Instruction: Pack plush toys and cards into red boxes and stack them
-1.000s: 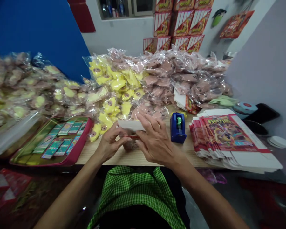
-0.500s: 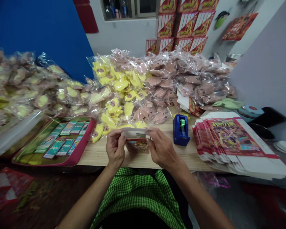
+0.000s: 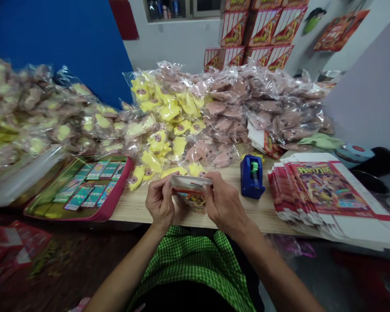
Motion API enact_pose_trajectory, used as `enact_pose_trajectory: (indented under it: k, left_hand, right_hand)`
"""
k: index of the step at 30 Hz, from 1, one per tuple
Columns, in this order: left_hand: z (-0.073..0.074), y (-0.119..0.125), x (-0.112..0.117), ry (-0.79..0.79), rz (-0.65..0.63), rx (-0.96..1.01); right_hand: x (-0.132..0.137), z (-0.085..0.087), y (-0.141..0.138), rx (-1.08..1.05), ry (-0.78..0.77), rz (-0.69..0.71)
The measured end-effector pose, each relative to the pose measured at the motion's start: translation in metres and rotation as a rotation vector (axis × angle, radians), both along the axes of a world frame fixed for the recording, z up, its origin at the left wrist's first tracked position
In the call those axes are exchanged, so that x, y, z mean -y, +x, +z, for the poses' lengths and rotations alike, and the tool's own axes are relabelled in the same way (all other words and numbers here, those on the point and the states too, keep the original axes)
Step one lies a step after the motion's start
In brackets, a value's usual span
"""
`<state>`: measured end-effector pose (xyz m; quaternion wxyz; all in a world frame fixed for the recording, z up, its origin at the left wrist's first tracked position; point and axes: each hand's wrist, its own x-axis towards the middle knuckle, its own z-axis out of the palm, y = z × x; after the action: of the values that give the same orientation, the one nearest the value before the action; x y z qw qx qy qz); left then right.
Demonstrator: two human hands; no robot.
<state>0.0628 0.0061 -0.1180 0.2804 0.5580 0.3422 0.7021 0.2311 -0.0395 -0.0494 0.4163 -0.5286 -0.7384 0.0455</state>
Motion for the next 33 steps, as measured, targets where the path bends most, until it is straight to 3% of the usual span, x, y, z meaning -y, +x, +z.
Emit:
enact_pose_trajectory:
  k: [4,7,10,15,19,23,28,33]
  left_hand:
    - [-0.011,-0.001,0.002,0.178,0.007,-0.040]
    - [-0.017,-0.003,0.001,0.194,0.038,-0.057]
    - [-0.017,-0.005,0.001,0.152,0.058,-0.081]
    - [-0.010,-0.009,0.004,0.219,0.001,-0.151]
    - [-0.002,-0.009,0.006,0.063,-0.110,-0.084]
    - [0.006,-0.006,0.009,-0.116,-0.265,0.072]
    - [0.008,-0.005,0.014,-0.094,-0.303,0.071]
    - [0.005,-0.005,0.017,-0.050,-0.366,0.080]
  right_hand:
    - [0.000,0.003,-0.002,-0.161,-0.144,-0.043]
    - [-0.003,0.007,-0.001,-0.231,-0.226,-0.060]
    - [-0.007,0.009,-0.001,-0.239,-0.253,-0.140]
    - [-0.011,0.011,-0.004,-0.264,-0.288,-0.242]
    - [-0.002,0.016,-0.002,-0.231,-0.298,-0.054]
    - [0.002,0.012,-0.003,-0.409,-0.370,0.146]
    - [0.001,-0.003,0.000,-0.616,-0.352,0.179]
    - [0.011,0.003,0.016,-0.494,-0.430,0.345]
